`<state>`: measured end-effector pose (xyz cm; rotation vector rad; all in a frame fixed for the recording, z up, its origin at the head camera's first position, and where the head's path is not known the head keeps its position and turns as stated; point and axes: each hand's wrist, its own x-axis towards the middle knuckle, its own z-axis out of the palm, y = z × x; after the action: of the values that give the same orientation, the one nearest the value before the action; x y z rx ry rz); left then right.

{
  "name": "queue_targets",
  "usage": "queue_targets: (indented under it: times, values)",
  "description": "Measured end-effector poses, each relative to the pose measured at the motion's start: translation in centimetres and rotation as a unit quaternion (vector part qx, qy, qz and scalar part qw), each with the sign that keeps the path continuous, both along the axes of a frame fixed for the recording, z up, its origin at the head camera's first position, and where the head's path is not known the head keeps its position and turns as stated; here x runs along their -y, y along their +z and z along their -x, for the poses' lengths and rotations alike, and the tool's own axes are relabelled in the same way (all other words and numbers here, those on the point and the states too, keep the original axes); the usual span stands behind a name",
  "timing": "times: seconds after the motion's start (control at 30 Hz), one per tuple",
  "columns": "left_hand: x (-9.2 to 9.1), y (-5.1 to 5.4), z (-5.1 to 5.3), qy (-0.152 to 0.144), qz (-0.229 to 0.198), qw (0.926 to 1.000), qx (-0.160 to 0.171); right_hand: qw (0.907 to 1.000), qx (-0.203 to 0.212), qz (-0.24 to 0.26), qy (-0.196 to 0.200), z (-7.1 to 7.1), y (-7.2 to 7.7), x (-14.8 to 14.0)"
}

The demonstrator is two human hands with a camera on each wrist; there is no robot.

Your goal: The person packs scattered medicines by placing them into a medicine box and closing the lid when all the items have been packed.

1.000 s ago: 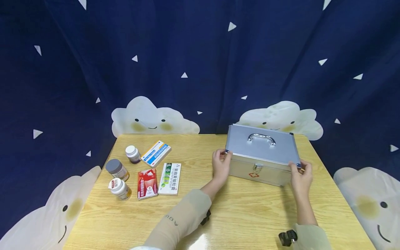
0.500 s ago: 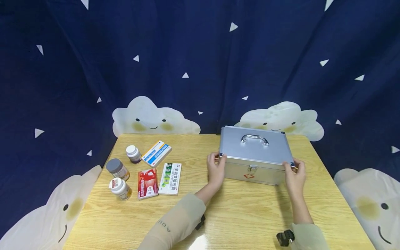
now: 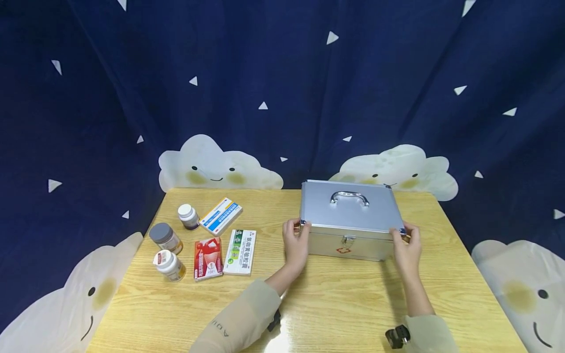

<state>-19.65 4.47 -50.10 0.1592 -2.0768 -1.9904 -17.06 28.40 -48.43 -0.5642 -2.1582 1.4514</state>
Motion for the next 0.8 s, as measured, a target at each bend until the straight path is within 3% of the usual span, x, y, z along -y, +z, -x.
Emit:
queue_targets:
  times: [0.8]
  values:
    - [3.2,-0.3,-1.5,0.038,-0.007,0.9992,-0.006,0.9986,-0.029,0.013,0.042,-0.2,-0.2,3.1]
